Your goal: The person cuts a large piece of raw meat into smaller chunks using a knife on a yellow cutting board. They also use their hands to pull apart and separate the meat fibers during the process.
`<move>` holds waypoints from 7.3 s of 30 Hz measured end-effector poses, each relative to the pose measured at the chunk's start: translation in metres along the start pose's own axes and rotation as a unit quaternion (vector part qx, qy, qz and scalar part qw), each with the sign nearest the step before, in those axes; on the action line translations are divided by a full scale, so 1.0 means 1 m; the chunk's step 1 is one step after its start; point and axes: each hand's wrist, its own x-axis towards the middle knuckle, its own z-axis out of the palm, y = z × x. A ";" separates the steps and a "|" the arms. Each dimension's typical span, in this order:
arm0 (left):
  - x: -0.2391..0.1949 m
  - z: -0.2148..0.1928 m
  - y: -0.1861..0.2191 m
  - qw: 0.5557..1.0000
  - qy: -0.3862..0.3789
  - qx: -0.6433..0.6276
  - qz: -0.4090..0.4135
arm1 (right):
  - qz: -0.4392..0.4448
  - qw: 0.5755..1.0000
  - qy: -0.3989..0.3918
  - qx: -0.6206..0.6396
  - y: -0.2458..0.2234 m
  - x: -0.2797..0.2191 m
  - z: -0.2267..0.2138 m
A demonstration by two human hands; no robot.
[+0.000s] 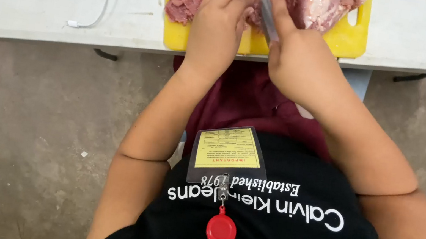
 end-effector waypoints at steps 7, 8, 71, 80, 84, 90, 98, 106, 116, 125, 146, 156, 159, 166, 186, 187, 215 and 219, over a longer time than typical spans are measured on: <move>-0.006 0.004 0.003 0.998 0.044 0.035 -0.007 | 0.019 0.998 -0.054 -0.008 0.011 -0.049 0.008; -0.005 0.002 0.005 0.998 0.051 0.038 0.003 | 0.045 0.997 -0.069 -0.011 0.009 -0.056 0.008; 0.015 0.001 0.014 0.961 0.082 -0.081 -0.251 | 0.064 0.985 -0.155 -0.052 0.008 -0.088 -0.019; 0.011 -0.008 0.028 0.962 0.074 -0.117 -0.237 | -0.001 0.996 -0.089 -0.014 -0.008 -0.057 -0.025; 0.009 -0.009 0.029 0.962 0.063 -0.144 -0.224 | -0.021 0.998 -0.044 -0.041 -0.003 -0.034 -0.007; 0.009 -0.014 0.030 0.960 0.063 -0.135 -0.236 | -0.003 0.998 -0.049 -0.039 -0.012 -0.037 -0.023; 0.007 -0.011 0.028 0.967 0.063 -0.141 -0.203 | 0.004 0.996 -0.064 -0.059 -0.013 -0.036 -0.009; 0.006 -0.014 0.027 0.966 0.086 -0.152 -0.189 | 0.008 0.998 -0.057 -0.013 -0.022 -0.019 -0.013; 0.003 -0.011 0.032 0.955 0.123 -0.168 -0.213 | 0.030 0.995 -0.097 0.019 0.009 -0.084 -0.027; 0.001 -0.018 0.036 0.958 0.092 -0.165 -0.215 | -0.012 0.996 -0.080 -0.028 -0.014 -0.023 -0.014; 0.004 -0.033 0.029 0.918 0.121 -0.312 -0.214 | -0.022 0.995 -0.094 -0.016 -0.009 -0.059 -0.049; 0.003 -0.056 0.048 0.939 0.039 -0.239 -0.246 | -0.019 0.996 -0.079 -0.028 -0.029 -0.010 -0.015; 0.007 -0.075 0.063 0.936 0.042 -0.274 -0.218 | -0.006 0.995 -0.089 -0.037 -0.034 -0.011 -0.018; 0.018 -0.096 0.031 0.986 -0.015 -0.041 -0.159 | 0.004 0.996 -0.068 0.050 0.001 -0.034 -0.019; 0.050 -0.010 0.009 0.954 -0.285 0.087 -0.038 | -0.025 0.950 0.088 0.298 0.079 -0.093 -0.035; 0.049 -0.014 0.001 0.953 -0.287 0.085 -0.040 | -0.023 0.950 0.085 0.298 0.082 -0.093 -0.035; 0.011 -0.024 0.045 0.998 -0.021 0.046 -0.032 | 0.015 0.958 -0.007 0.286 0.033 -0.057 0.000; 0.005 -0.006 0.024 0.998 -0.014 0.043 -0.038 | 0.015 0.964 0.004 0.267 0.033 -0.057 0.005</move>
